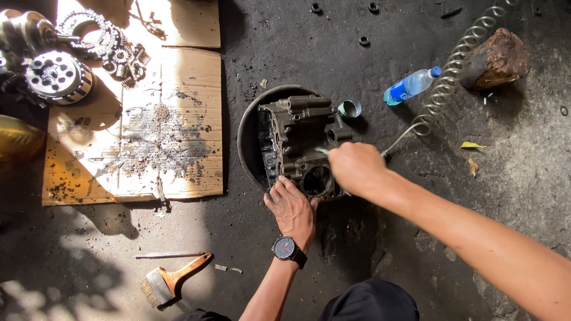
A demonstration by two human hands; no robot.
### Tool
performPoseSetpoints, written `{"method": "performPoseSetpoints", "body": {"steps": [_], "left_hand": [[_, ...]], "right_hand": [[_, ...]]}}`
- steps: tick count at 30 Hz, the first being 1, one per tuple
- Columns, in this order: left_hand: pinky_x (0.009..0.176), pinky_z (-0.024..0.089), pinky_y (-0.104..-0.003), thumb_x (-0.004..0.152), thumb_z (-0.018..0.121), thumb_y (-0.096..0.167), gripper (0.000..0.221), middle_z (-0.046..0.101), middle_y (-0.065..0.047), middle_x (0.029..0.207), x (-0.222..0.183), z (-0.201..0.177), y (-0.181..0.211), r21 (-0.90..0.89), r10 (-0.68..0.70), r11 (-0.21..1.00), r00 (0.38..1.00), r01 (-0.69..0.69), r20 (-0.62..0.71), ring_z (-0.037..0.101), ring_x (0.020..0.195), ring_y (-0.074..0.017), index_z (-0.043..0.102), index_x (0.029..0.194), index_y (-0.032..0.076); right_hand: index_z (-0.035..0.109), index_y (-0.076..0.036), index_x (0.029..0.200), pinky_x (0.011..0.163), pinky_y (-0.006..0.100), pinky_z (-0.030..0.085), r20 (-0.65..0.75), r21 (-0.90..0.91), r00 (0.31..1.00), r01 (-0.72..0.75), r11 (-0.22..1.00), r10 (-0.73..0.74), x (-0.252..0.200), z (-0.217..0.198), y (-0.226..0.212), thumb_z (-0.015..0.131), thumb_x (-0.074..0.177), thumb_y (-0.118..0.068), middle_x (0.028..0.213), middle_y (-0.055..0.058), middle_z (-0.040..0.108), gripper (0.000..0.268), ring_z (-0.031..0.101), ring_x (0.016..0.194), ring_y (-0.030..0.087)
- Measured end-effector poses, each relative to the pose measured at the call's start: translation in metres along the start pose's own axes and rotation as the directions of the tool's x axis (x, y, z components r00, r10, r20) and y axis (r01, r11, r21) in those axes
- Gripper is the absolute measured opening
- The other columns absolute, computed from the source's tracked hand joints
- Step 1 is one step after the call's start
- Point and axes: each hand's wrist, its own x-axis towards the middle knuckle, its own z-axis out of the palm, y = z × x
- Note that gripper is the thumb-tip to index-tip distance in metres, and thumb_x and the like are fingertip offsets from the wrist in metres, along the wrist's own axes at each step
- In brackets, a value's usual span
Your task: The person cleans a motorcycle engine block using a toothbrush and fluid on a garage floor.
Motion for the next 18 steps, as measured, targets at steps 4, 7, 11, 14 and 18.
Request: {"method": "performPoseSetpoints", "body": {"steps": [4,7,11,14,18], "left_hand": [[0.109,0.031,-0.059,0.079,0.079,0.047,0.106,0.043,-0.031,0.135,-0.001,0.002,-0.001,0.037,0.022,0.999,1.0,-0.022,-0.002,0.043,0.126,-0.0416,0.028,0.141,-0.021],[0.11,0.03,-0.058,0.078,0.08,0.048,0.106,0.044,-0.028,0.135,0.002,0.004,0.0,0.037,0.008,0.999,1.0,-0.008,-0.006,0.043,0.126,-0.0406,0.028,0.142,-0.02],[0.108,0.031,-0.057,0.075,0.081,0.049,0.11,0.045,-0.027,0.132,-0.001,-0.002,-0.004,0.036,0.019,0.999,1.0,-0.018,-0.022,0.044,0.123,-0.04,0.028,0.142,-0.021],[0.107,0.031,-0.056,0.076,0.082,0.048,0.109,0.045,-0.028,0.131,0.003,-0.006,-0.006,0.048,0.036,0.998,0.999,-0.035,-0.03,0.044,0.121,-0.0398,0.028,0.141,-0.021],[0.106,0.033,-0.053,0.076,0.083,0.046,0.108,0.045,-0.026,0.132,0.002,-0.003,-0.009,0.043,0.02,0.999,0.999,-0.019,-0.036,0.045,0.121,-0.0389,0.028,0.143,-0.019]], "right_hand": [[0.075,-0.002,0.081,0.07,0.05,0.06,-0.058,0.026,0.998,0.005,1.0,-0.004,-0.002,0.012,-0.001,0.062,0.08,-0.006,0.082,0.024,0.073,0.013,0.074,0.08,0.039],[0.076,-0.006,0.081,0.073,0.049,0.06,-0.169,0.187,0.977,0.16,0.969,-0.128,-0.002,0.01,-0.013,0.062,0.08,-0.008,0.077,0.024,0.072,0.014,0.073,0.079,0.04],[0.077,-0.008,0.087,0.069,0.052,0.058,-0.128,0.107,0.99,0.073,0.992,-0.059,-0.003,0.014,0.013,0.063,0.08,-0.01,0.08,0.022,0.073,0.015,0.072,0.077,0.04],[0.076,-0.009,0.091,0.07,0.05,0.059,-0.133,0.208,0.991,0.034,0.977,-0.007,-0.007,0.025,0.007,0.06,0.082,-0.008,0.079,0.022,0.073,0.019,0.074,0.076,0.039],[0.075,-0.003,0.085,0.068,0.052,0.058,-0.29,0.334,0.955,0.161,0.929,-0.062,0.009,0.037,-0.024,0.059,0.082,-0.005,0.078,0.025,0.071,0.016,0.072,0.076,0.041]]}}
